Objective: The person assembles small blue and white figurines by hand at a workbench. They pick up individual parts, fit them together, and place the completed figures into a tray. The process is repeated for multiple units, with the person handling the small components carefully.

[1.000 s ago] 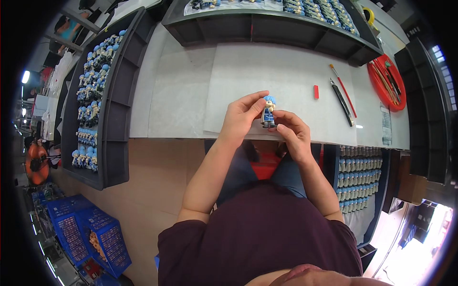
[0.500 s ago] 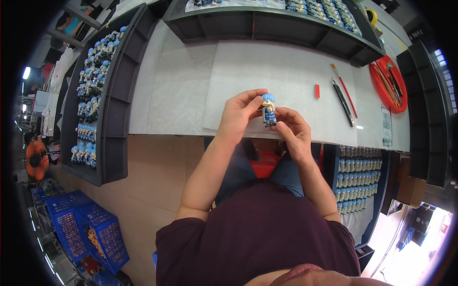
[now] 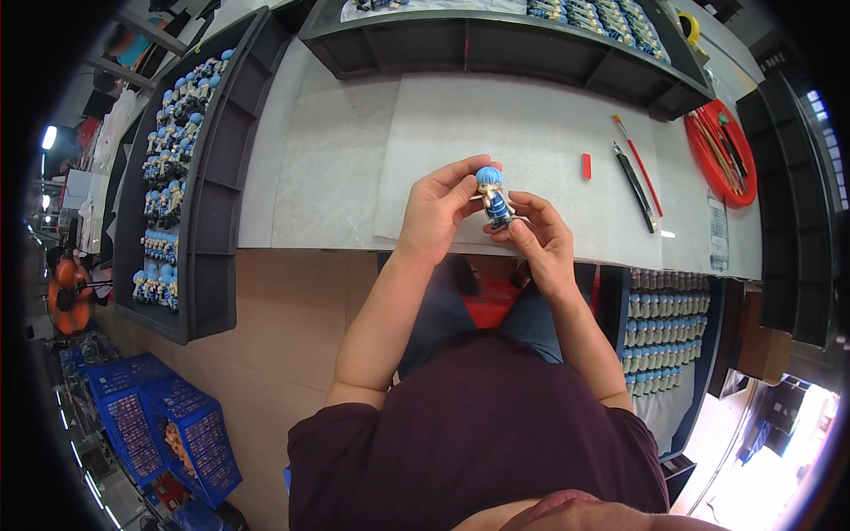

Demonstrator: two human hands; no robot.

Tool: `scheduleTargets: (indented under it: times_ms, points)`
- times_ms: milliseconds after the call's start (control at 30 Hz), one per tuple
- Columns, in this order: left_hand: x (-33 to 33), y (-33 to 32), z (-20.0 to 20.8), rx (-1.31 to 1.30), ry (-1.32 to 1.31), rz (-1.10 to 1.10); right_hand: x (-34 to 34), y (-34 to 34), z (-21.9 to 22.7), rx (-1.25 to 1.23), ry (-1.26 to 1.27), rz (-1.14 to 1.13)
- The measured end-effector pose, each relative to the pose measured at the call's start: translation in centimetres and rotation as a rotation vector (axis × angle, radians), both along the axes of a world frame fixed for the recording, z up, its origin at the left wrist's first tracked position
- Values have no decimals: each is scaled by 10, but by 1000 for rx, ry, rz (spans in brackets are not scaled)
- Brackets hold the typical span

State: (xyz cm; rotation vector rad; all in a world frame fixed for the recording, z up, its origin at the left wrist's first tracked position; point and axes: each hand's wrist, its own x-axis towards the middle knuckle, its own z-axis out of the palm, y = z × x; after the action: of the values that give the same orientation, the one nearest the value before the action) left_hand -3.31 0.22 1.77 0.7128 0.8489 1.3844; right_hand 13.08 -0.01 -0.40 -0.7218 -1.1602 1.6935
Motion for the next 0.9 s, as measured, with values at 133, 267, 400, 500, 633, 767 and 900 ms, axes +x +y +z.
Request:
scheduleTargets:
  times_ms: [133, 267, 400, 500, 633, 767, 900]
  points:
    - [-1, -1, -2, 30, 13, -14, 0, 0, 0, 17, 34, -23]
    - [1, -2, -2, 28, 38, 6, -2, -1, -10, 77, 48, -122]
    - [-1, -5, -4, 33, 226, 26, -6, -2, -19, 294, -38, -250]
    - [-2, -8, -5, 84, 278, 47, -7, -3, -22, 415, -96, -302]
    - [2, -10, 2, 104, 212, 77, 3, -5, -4, 403, -138, -273]
    - [15, -5, 5, 174, 206, 1, 22, -5, 11, 270, -228, -279]
    - [42, -4, 4, 309, 366, -139, 56, -3, 17, 427, -446, -332]
